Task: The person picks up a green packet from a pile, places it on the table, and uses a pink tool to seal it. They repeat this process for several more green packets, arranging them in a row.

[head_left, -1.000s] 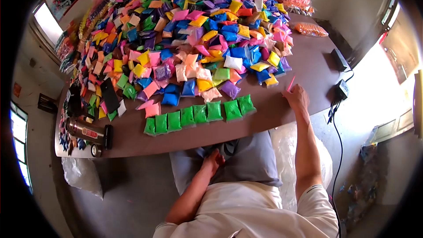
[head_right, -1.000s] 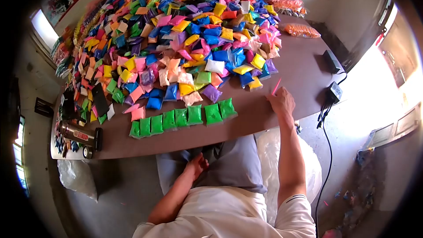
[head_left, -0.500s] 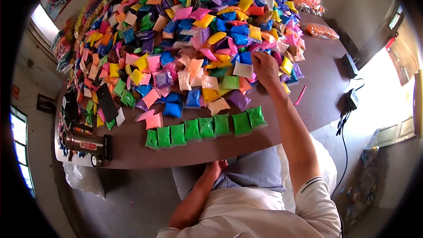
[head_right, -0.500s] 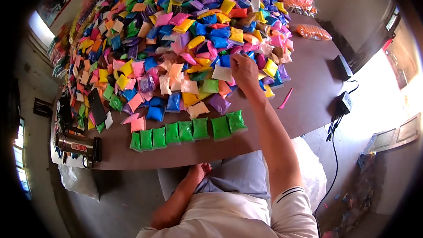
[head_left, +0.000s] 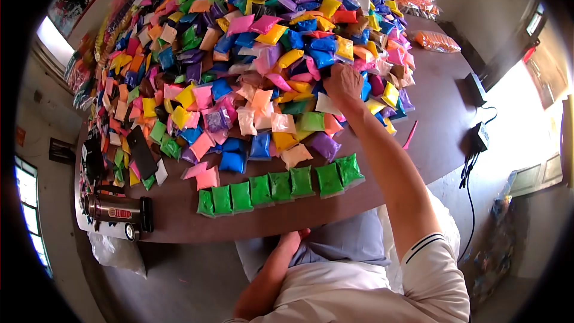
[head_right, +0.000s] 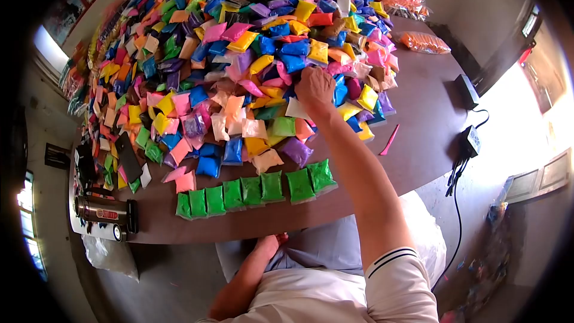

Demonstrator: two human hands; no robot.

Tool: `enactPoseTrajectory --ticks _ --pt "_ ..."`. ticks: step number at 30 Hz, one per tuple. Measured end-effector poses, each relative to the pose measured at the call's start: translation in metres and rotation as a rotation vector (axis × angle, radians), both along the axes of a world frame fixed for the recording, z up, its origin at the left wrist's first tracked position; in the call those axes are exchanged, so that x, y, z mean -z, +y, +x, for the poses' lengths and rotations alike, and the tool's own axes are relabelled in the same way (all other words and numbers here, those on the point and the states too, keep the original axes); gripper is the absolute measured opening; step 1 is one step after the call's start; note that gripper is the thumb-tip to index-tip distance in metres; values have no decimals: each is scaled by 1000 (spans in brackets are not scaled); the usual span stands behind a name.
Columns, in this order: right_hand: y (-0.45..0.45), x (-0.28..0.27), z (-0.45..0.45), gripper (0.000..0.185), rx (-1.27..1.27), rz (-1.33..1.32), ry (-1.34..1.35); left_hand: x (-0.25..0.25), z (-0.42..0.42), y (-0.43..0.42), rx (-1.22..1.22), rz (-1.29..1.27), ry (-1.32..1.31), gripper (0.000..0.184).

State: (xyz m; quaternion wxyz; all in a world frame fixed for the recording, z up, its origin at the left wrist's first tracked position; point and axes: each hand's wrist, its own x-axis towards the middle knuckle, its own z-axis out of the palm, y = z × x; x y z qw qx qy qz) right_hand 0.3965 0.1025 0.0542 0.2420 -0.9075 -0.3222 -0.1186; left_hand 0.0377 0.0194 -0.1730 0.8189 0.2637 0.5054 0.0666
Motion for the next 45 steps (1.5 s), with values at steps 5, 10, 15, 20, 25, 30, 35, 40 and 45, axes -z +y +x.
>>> enactPoseTrajectory --ticks 5,10,15,20,25,30,35,40,45 --pt "-12 -4 -3 22 -12 130 -8 0 -1 2 -1 -9 -3 22" --pt "-39 -17 1 25 -127 339 106 0 0 1 14 25 -27 24" --pt "-85 -38 -6 26 -301 753 680 -7 3 -2 43 66 -62 27" --pt "-121 -19 -3 25 -340 998 936 -12 -1 -8 77 128 -218 23" --pt "-151 3 -30 20 -291 1114 1227 -45 5 -23 70 146 -222 24" --pt "-181 14 -91 20 -330 1052 1271 -81 19 -35 182 220 -311 33" --pt "-213 26 -156 22 -353 930 1168 -125 33 -43 350 315 -508 34" --pt "-245 42 -200 21 -293 871 1189 -151 33 -54 407 324 -653 33" --pt "-259 47 -226 23 -350 975 1425 -155 25 -74 406 481 -542 44"
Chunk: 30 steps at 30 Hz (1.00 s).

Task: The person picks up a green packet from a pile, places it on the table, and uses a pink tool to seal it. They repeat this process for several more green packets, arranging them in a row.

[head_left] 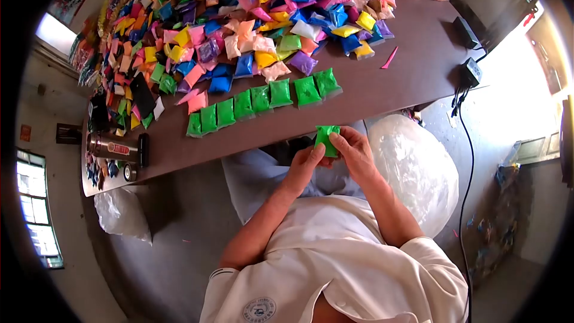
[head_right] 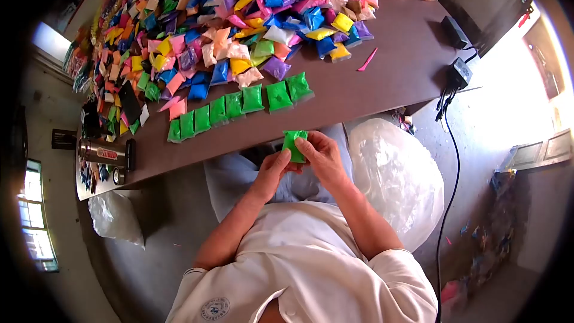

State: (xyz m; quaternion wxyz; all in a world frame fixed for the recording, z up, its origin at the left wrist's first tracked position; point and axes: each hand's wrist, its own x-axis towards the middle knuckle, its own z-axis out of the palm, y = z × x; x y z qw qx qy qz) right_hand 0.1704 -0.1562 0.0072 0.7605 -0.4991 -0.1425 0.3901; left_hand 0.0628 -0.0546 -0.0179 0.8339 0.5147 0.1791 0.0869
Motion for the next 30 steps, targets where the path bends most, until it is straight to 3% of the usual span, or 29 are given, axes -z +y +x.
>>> enactPoseTrajectory --ticks 2,6,11,16,19,21,28,30 --pt "-6 2 3 22 -198 45 10 2 -5 -3 24 150 -22 49" --pt "-10 -1 -5 22 -203 -16 72 -3 -14 -17 11 275 -25 50" --pt "-19 0 -20 20 -128 148 9 -5 -27 -26 16 392 -57 48" --pt "-22 2 -23 21 -184 105 96 3 -34 -23 54 413 -30 46" --pt "-20 5 -20 21 -288 -88 -78 7 -34 -20 43 437 14 46" --pt "-18 6 -20 20 -273 65 -10 7 -33 -21 40 455 30 47" --pt "-16 3 -25 18 -211 111 -43 2 -32 -22 11 397 23 47" --pt "-15 4 -26 18 -197 119 58 2 -33 -22 -9 402 34 47"
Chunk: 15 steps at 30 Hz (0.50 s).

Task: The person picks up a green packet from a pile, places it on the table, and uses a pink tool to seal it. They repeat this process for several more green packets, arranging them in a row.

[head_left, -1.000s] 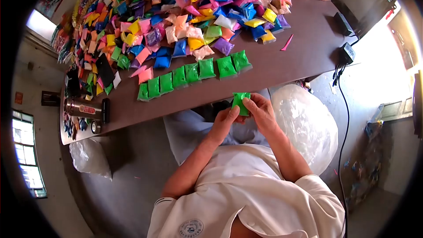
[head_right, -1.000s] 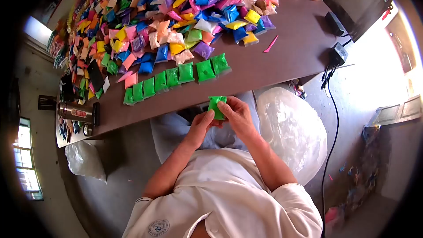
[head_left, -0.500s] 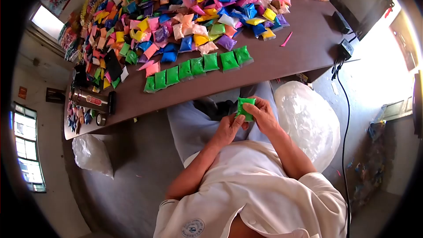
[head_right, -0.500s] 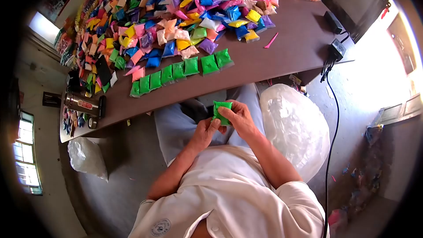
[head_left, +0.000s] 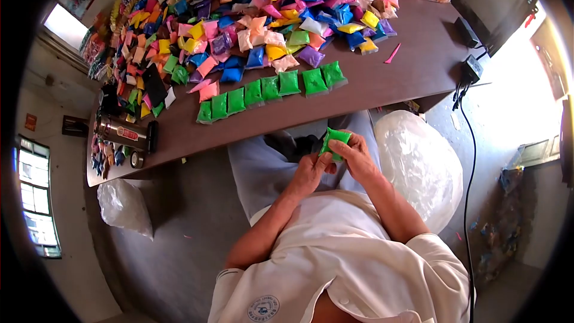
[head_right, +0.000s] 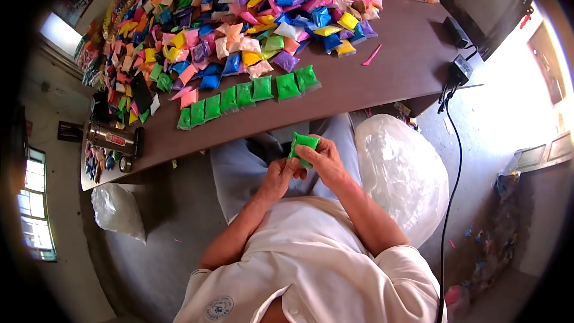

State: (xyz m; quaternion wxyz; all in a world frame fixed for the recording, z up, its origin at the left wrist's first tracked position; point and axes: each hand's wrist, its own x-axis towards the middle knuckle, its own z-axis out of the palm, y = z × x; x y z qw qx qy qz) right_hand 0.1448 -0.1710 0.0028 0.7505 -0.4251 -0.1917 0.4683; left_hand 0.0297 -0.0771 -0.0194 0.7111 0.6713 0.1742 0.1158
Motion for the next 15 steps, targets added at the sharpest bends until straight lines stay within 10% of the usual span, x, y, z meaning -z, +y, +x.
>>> enactPoseTrajectory --ticks 15 --pt "0 13 3 15 120 -25 88 3 0 -1 63 -7 50 46"
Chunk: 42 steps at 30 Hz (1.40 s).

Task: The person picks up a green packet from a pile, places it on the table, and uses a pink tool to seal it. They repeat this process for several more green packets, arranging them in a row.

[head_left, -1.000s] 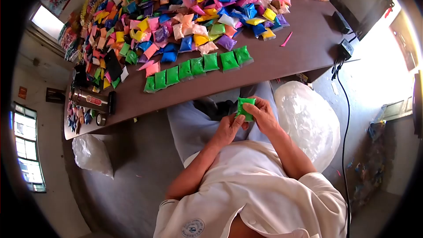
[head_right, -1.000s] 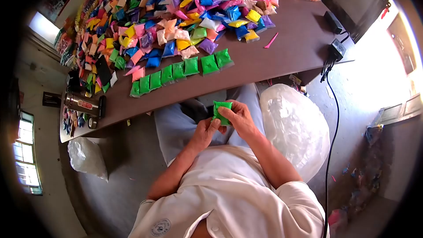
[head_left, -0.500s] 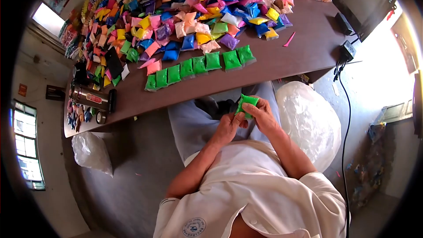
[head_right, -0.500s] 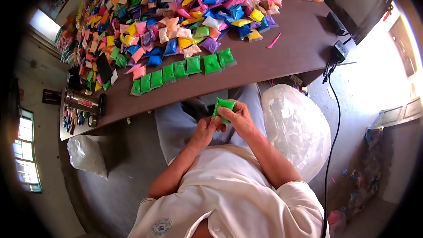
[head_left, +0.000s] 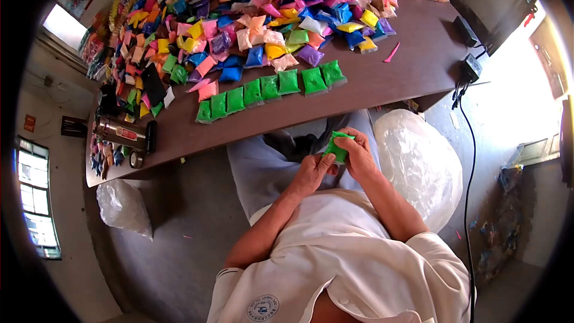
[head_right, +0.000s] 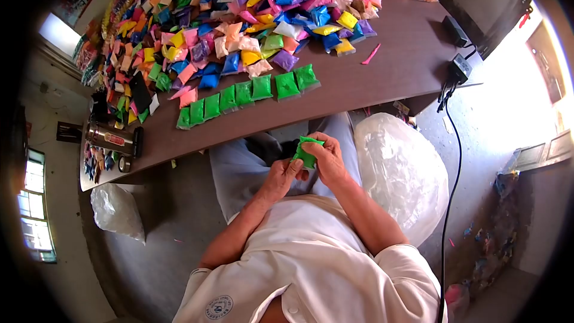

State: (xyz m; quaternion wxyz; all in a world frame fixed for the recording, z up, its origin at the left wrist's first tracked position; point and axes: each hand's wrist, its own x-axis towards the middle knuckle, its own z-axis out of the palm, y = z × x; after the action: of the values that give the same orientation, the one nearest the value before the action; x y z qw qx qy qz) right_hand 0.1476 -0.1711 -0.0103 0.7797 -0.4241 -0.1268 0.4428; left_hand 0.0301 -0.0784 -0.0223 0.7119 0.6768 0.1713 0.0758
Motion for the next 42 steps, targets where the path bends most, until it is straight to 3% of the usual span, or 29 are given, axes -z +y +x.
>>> enactPoseTrajectory --ticks 4,9,16,18,28,42 --pt "5 5 2 15 -17 -9 96 2 -2 5 -15 0 8 46" --pt "-4 10 4 16 -111 -3 -83 6 -3 4 -34 3 -5 46" --pt "2 -2 -2 18 -51 -5 -1 5 0 4 -97 12 -51 47" --pt "3 0 -3 16 -191 -46 -55 8 -2 5 -116 -6 -53 47" --pt "4 0 -2 14 -163 55 -87 2 -2 5 -70 28 -49 51" --pt "7 6 -5 13 -37 6 76 18 -3 5 -7 29 -48 46"
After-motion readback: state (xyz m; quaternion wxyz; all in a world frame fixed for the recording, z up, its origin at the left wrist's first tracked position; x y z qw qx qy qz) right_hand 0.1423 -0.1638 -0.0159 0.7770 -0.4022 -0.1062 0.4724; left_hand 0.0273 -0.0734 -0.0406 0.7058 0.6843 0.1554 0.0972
